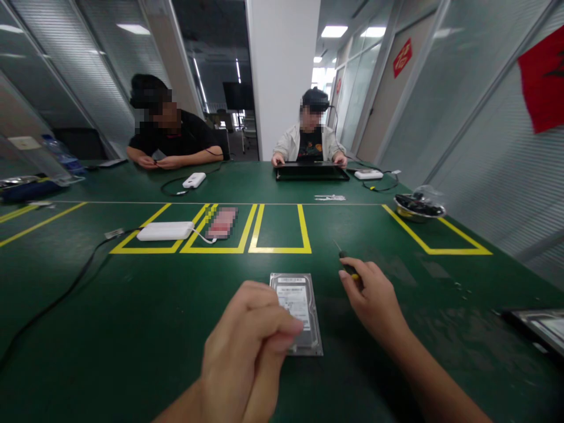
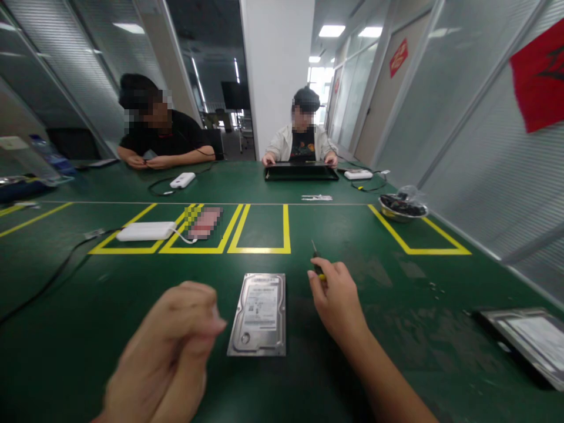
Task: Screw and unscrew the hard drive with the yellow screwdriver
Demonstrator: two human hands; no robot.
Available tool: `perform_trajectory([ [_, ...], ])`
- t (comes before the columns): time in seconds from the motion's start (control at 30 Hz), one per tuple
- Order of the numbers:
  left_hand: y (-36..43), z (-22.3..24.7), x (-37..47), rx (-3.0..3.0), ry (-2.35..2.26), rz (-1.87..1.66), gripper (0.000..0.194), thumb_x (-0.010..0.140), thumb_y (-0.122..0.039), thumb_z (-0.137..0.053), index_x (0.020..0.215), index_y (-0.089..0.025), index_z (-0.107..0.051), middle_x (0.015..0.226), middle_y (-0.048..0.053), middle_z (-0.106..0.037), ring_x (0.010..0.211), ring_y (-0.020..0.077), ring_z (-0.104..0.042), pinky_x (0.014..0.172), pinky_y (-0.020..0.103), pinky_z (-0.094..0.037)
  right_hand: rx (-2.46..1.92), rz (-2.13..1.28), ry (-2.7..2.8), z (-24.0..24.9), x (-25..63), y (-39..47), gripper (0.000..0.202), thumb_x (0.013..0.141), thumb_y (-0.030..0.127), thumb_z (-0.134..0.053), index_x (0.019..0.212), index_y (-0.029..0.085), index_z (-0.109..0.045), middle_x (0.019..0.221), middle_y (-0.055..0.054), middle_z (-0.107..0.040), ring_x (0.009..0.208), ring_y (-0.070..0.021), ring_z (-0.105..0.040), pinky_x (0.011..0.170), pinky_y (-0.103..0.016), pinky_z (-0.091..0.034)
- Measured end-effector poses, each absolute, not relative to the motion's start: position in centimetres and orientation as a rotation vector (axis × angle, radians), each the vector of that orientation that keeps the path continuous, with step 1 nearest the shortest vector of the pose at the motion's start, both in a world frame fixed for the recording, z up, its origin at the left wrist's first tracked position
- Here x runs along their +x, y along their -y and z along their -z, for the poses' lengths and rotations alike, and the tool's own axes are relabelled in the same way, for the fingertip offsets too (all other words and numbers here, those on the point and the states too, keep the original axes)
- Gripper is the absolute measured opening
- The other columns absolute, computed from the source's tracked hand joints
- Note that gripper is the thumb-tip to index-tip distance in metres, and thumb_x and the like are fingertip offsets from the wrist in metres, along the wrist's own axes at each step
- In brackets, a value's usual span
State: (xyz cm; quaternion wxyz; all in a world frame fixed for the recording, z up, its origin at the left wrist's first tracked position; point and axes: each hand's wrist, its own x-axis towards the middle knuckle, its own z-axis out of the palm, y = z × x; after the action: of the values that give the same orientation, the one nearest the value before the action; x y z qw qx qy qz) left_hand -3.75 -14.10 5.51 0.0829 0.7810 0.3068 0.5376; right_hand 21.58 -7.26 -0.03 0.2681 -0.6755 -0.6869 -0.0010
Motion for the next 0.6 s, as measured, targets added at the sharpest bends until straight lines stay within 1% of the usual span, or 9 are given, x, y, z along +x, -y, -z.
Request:
perform_trajectory([
  [0.07,12.0,-5.0,-3.0,2.336,-0.876,-1.499,0.02,0.095,-0.005,-0.043,0.104,-0.016,-0.058,0.091,0.005,-0.055,0.085,0.0152,-0.055,0.071,0.028,-0.047,-1.687,-0.014,1.766,-0.1,21.7,7.3,0.032,0.092,0.033,-0.055,0.121,0.019,-0.061,0.095,-0.006,-0.06,0.073,-0.0152,-0.06,0.07,-0.029,-0.051],
  [0.1,11.3,-4.4,-2.8,2.346,-0.874,-1.426,0.02,0.095,-0.006,-0.043,0.104,-0.016,-0.057,0.092,0.006,-0.055,0.085,0.0157,-0.054,0.072,0.028,-0.047,-1.604,-0.023,1.718,-0.2,21.7,7.4,0.032,0.091,0.032,-0.056,0.12,0.02,-0.061,0.097,-0.006,-0.061,0.075,-0.0158,-0.061,0.07,-0.029,-0.052],
  [0.23,9.7,-1.3,-2.8,2.359,-0.896,-1.186,0.02,0.098,-0.011,-0.037,0.102,-0.017,-0.056,0.087,0.005,-0.057,0.083,0.017,-0.053,0.075,0.031,-0.044,-1.377,-0.063,1.534,-0.7,21.7,7.9,0.029,0.092,0.032,-0.058,0.119,0.023,-0.062,0.099,-0.005,-0.065,0.082,-0.0173,-0.063,0.069,-0.029,-0.052],
  [0.37,9.6,0.1,-2.8,2.415,-0.938,-0.99,0.021,0.1,-0.016,-0.036,0.104,-0.018,-0.056,0.089,0.005,-0.06,0.084,0.0195,-0.053,0.078,0.036,-0.041,-1.242,-0.091,1.456,-1.4,21.5,8.4,0.024,0.09,0.035,-0.062,0.11,0.022,-0.066,0.101,-0.006,-0.064,0.09,-0.0183,-0.063,0.074,-0.03,-0.053],
  [0.43,9.7,0.0,-2.6,2.469,-0.949,-0.898,0.019,0.099,-0.019,-0.039,0.104,-0.019,-0.057,0.091,0.005,-0.061,0.085,0.0214,-0.052,0.079,0.038,-0.039,-1.181,-0.194,1.393,-1.5,21.3,8.6,0.023,0.092,0.034,-0.059,0.111,0.02,-0.064,0.102,-0.006,-0.066,0.085,-0.0164,-0.065,0.07,-0.028,-0.054],
  [0.5,9.8,-0.3,-2.4,2.529,-0.955,-0.808,0.015,0.096,-0.024,-0.047,0.103,-0.019,-0.059,0.094,0.006,-0.061,0.089,0.0236,-0.051,0.08,0.041,-0.038,-1.125,-0.297,1.328,-1.6,21.0,8.7,0.025,0.094,0.031,-0.057,0.117,0.021,-0.06,0.098,-0.006,-0.068,0.077,-0.0137,-0.066,0.063,-0.024,-0.054],
  [0.53,9.9,-0.4,-2.3,2.556,-0.967,-0.758,0.015,0.094,-0.027,-0.051,0.103,-0.02,-0.06,0.096,0.006,-0.061,0.092,0.0249,-0.05,0.082,0.042,-0.038,-1.09,-0.32,1.313,-1.5,20.8,8.8,0.028,0.094,0.029,-0.058,0.121,0.021,-0.057,0.096,-0.005,-0.069,0.076,-0.0133,-0.067,0.062,-0.022,-0.055],
  [0.6,10.0,-0.7,-2.1,2.597,-0.973,-0.679,0.018,0.092,-0.033,-0.057,0.103,-0.02,-0.062,0.099,0.007,-0.06,0.095,0.0269,-0.048,0.083,0.043,-0.037,-1.002,-0.316,1.313,-1.4,20.5,9.0,0.038,0.092,0.023,-0.061,0.128,0.024,-0.051,0.095,-0.004,-0.07,0.08,-0.0139,-0.069,0.063,-0.022,-0.056],
])
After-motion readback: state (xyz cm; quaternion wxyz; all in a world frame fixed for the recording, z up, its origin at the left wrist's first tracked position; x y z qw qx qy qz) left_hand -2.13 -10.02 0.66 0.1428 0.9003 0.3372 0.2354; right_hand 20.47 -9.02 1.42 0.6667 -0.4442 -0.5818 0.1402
